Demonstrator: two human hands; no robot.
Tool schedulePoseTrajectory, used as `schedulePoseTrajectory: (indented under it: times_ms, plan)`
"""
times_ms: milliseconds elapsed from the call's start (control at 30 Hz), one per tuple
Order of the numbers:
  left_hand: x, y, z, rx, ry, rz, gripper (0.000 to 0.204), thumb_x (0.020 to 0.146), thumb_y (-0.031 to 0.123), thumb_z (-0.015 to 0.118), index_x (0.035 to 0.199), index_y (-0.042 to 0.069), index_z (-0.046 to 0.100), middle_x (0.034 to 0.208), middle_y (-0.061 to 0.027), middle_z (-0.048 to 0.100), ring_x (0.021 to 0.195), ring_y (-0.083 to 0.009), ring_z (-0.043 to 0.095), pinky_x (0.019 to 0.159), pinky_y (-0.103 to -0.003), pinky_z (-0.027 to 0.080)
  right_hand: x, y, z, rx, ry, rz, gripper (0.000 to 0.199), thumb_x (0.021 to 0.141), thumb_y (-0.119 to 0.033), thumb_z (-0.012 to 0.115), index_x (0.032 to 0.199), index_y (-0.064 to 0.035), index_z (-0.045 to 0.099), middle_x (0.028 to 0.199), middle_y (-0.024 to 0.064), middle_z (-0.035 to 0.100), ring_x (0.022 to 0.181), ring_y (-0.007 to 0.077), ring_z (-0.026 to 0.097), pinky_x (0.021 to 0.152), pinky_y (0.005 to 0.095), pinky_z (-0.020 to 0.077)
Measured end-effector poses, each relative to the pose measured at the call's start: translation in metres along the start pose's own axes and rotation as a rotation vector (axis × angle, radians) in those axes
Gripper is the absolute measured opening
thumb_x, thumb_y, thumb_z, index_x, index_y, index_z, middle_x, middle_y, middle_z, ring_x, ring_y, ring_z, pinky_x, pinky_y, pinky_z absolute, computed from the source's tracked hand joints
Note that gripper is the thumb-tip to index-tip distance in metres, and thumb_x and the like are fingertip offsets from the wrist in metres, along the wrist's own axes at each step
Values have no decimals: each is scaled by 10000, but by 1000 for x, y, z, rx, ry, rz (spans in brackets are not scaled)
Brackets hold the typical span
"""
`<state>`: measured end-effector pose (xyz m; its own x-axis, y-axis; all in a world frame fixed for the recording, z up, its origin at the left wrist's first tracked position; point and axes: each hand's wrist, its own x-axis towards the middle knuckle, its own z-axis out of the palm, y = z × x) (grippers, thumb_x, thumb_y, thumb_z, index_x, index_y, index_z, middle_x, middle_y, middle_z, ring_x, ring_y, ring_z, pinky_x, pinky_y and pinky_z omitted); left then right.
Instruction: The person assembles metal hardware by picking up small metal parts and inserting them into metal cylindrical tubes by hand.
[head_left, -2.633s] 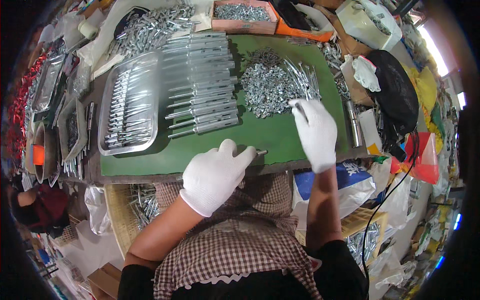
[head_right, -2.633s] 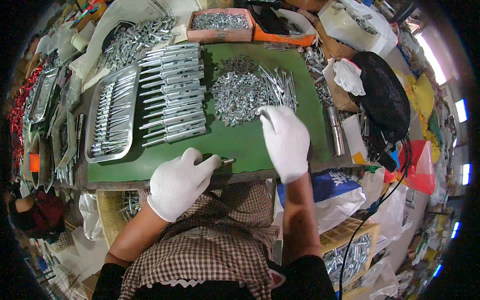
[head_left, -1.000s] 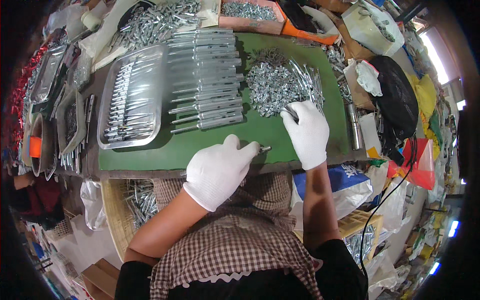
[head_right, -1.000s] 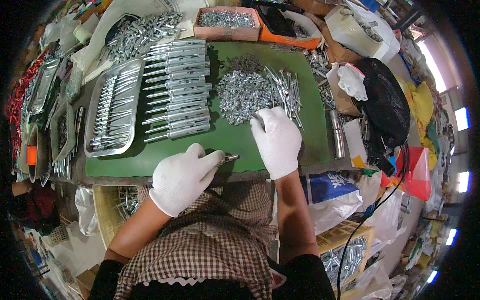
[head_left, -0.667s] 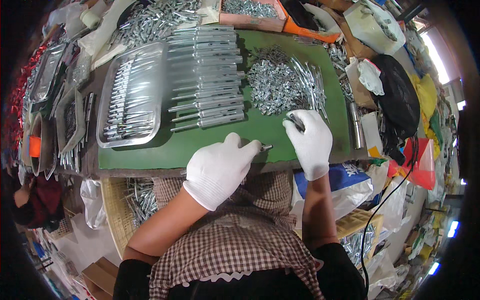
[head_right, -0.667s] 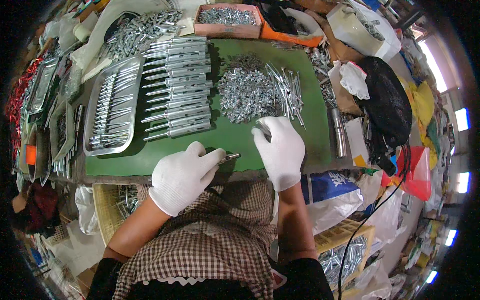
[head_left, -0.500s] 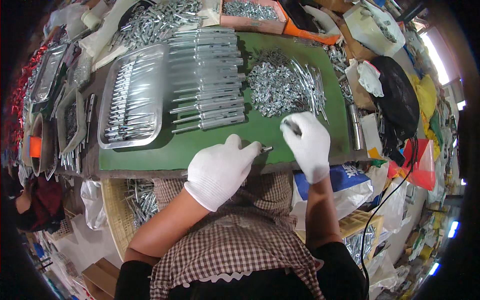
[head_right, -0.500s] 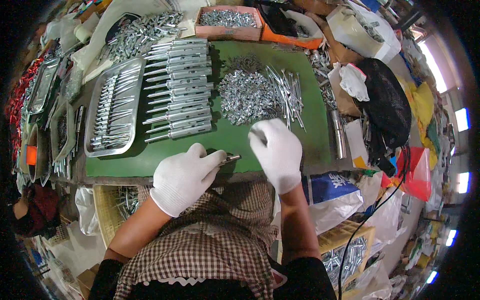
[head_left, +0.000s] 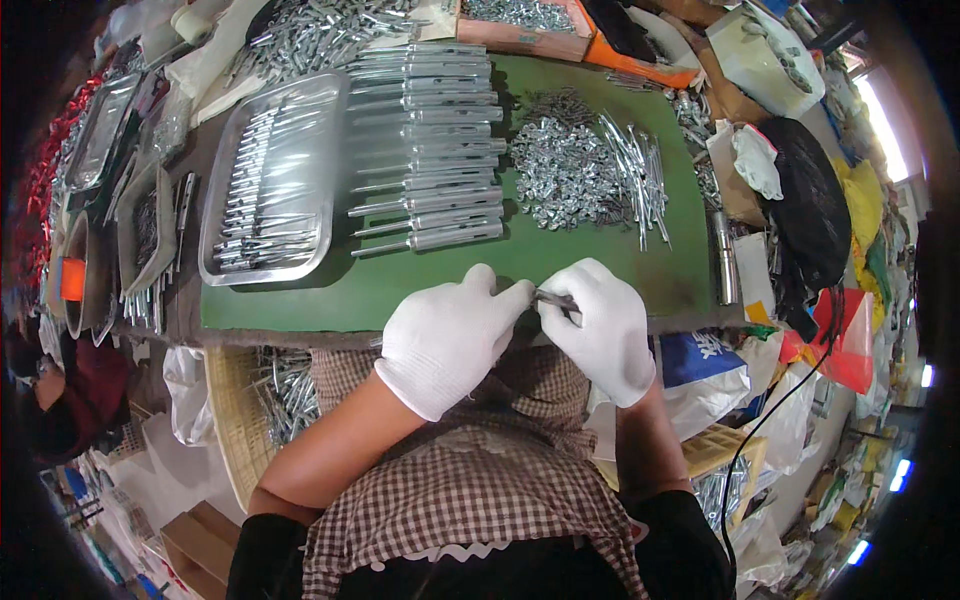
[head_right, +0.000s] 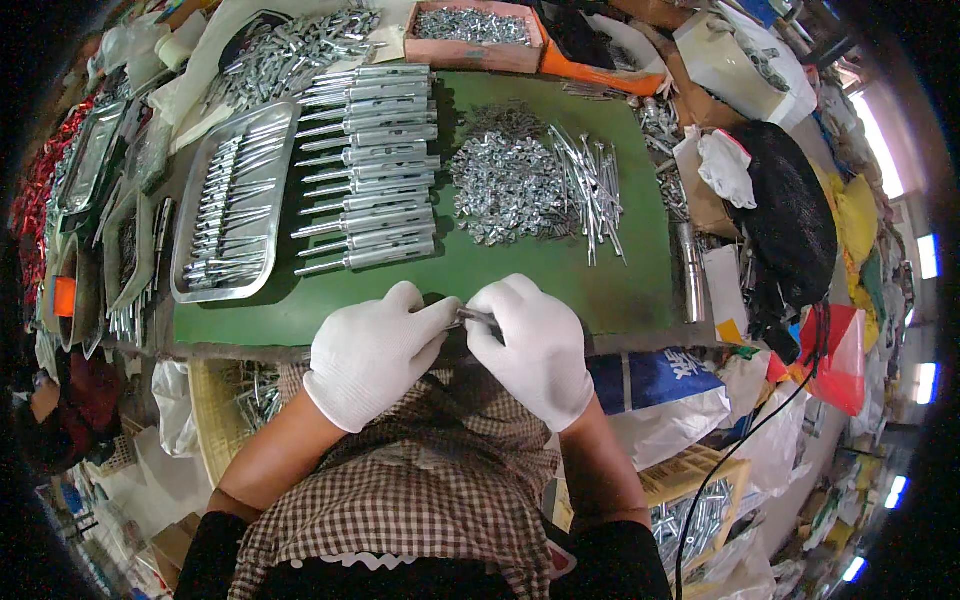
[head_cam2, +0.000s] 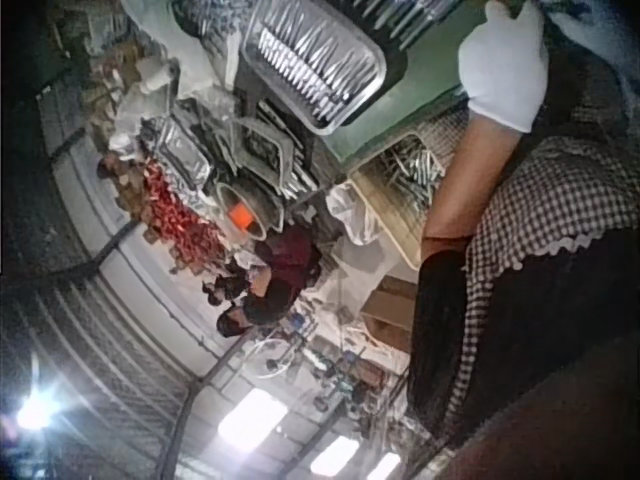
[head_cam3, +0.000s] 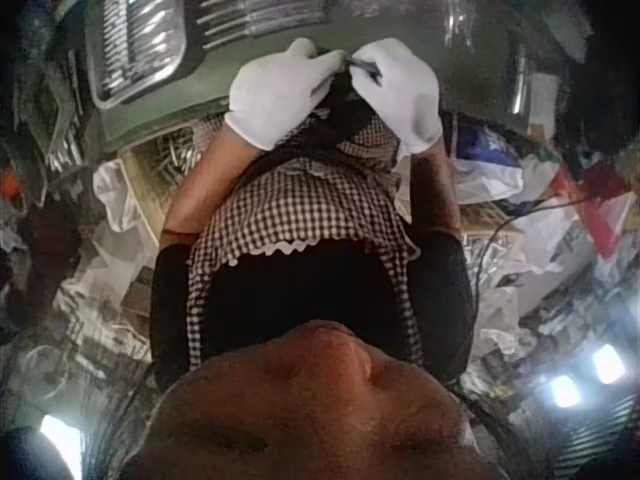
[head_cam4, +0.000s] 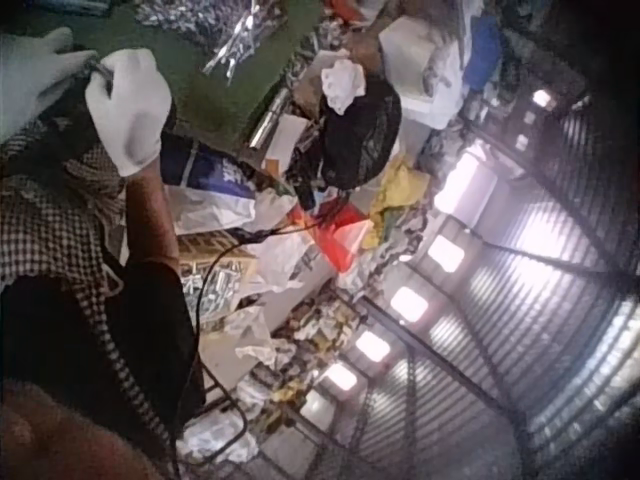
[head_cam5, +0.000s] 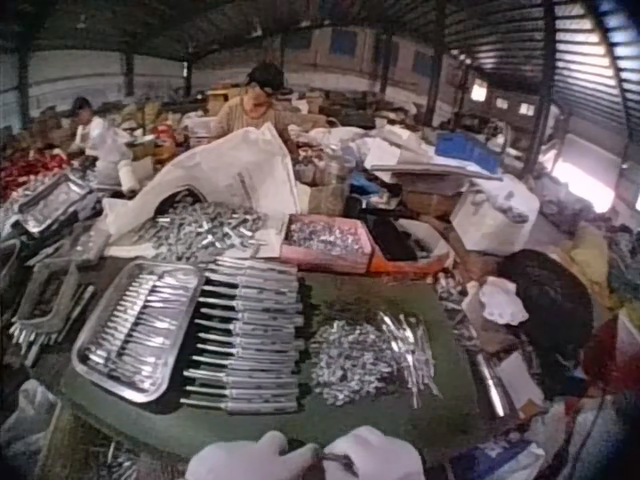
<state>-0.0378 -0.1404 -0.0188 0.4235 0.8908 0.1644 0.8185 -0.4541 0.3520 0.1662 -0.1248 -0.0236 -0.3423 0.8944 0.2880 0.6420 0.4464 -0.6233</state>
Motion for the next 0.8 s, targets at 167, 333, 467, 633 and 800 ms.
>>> schedulePoseTrajectory:
  times_ms: [167, 333, 467, 633, 800]
  plan:
    - [-3, -3, 1, 80, -34, 57, 320, 922, 160, 657, 1238, 205, 676, 882, -87, 593, 668, -278, 675, 560, -414, 554, 0, 4, -1, 33, -71, 84, 165, 814, -51, 784, 937, -70, 676, 881, 125, 651, 751, 331, 667, 658, 399, 524]
    - [-3, -2, -1, 58, -55, 67, 417, 890, 125, 648, 1297, 214, 649, 868, -96, 585, 625, -279, 665, 539, -412, 551, 4, -2, -3, 524, -18, 260, 274, 858, -12, 806, 1075, -38, 641, 826, 47, 618, 762, 189, 657, 695, 342, 519]
    - [-2, -1, -3, 99, -77, 73, 426, 892, 123, 642, 1309, 213, 646, 868, -98, 589, 614, -284, 666, 528, -419, 549, 16, 2, 13, 1506, 138, 300, 391, 1090, -408, 504, 1002, -49, 631, 678, -18, 467, 608, 92, 431, 558, 260, 353]
    - [0, 1, -2, 101, -88, 74, 412, 899, 135, 639, 1305, 209, 648, 847, -99, 579, 603, -285, 665, 522, -419, 546, 27, 15, 40, 1837, 302, 241, 579, 1098, -468, 369, 695, -86, 534, 548, -30, 321, 486, 121, 294, 479, 298, 244]
    - [2, -1, -2, 121, -110, 84, 277, 902, 159, 647, 1179, 156, 652, 836, -88, 580, 604, -283, 671, 521, -412, 548, 19, 8, 53, 1478, 347, 103, 421, 1038, -270, 478, 682, -54, 542, 574, -14, 376, 510, 132, 327, 502, 306, 251]
